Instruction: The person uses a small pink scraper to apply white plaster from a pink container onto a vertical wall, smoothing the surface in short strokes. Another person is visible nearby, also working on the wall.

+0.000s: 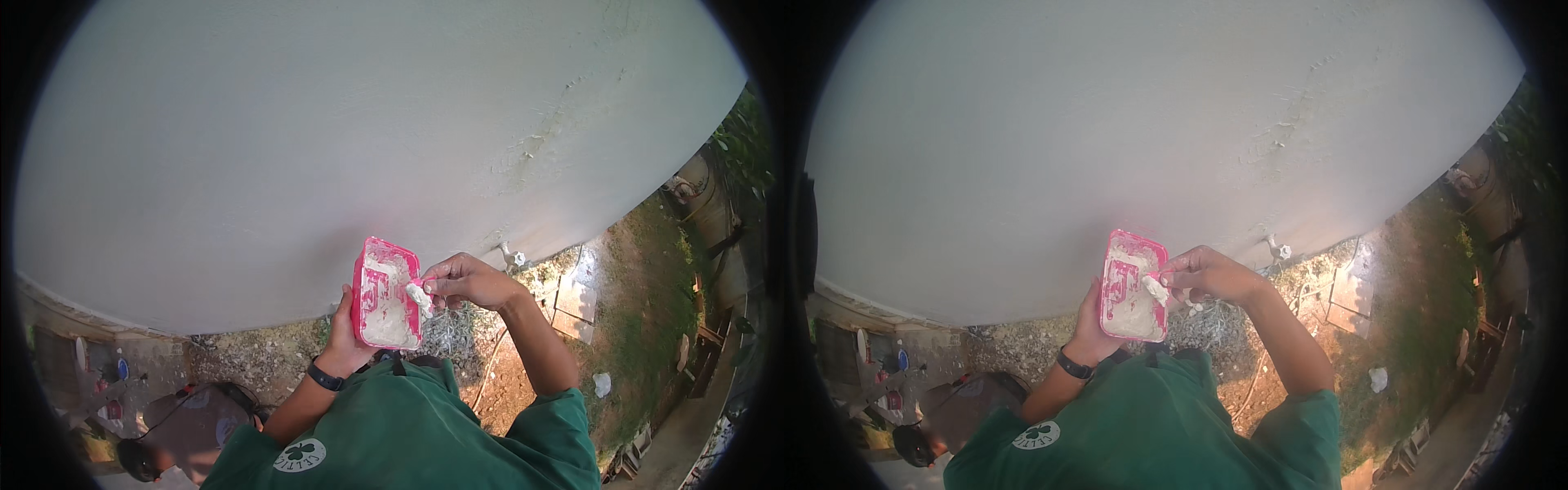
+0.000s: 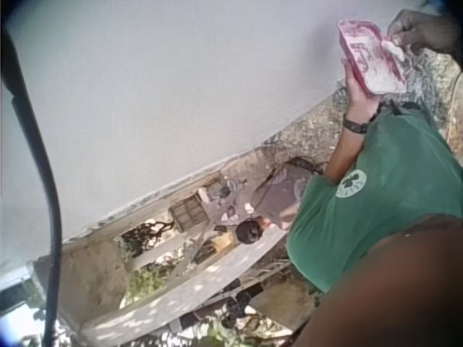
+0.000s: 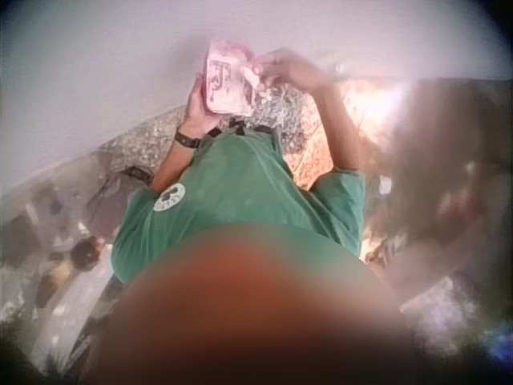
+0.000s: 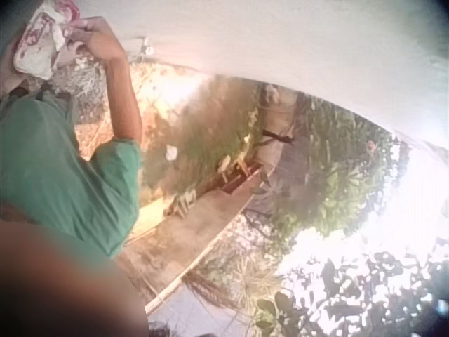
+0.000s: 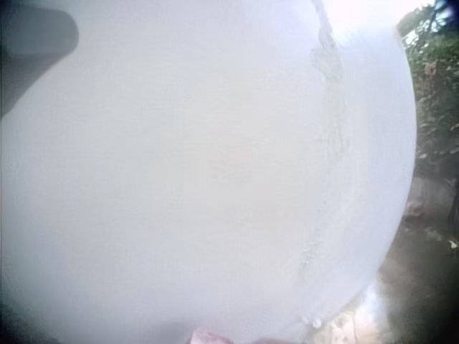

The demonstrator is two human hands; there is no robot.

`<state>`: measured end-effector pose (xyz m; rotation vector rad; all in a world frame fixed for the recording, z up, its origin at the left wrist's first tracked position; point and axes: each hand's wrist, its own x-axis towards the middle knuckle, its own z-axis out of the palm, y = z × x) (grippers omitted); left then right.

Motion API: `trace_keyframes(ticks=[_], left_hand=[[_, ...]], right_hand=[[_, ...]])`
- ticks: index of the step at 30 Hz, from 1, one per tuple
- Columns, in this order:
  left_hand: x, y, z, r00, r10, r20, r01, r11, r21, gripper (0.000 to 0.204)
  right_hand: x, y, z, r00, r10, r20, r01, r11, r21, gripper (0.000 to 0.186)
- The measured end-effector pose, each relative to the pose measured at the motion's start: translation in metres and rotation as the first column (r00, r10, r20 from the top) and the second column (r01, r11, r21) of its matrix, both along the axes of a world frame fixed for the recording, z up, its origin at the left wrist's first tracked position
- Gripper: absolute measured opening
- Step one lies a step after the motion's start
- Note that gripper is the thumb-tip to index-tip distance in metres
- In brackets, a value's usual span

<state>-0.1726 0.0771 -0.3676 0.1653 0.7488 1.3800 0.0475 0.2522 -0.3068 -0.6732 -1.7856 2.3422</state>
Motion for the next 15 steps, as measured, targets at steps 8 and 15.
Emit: trace_keyframes(ticks=[8,15], left_hand=[[-0.008,-0.002,0.008,0.996,-0.089,-0.006,0.089,0.996,-0.008,0.081],[-0.013,-0.003,0.005,0.988,-0.128,-0.083,0.121,0.99,-0.077,0.084]], right_hand=[[0.058,0.046,0.105,0.484,-0.77,-0.417,0.873,0.46,0.163,0.024],[0.07,0.093,0.163,0.12,-0.729,-0.674,0.964,-0.076,0.253,0.028]])
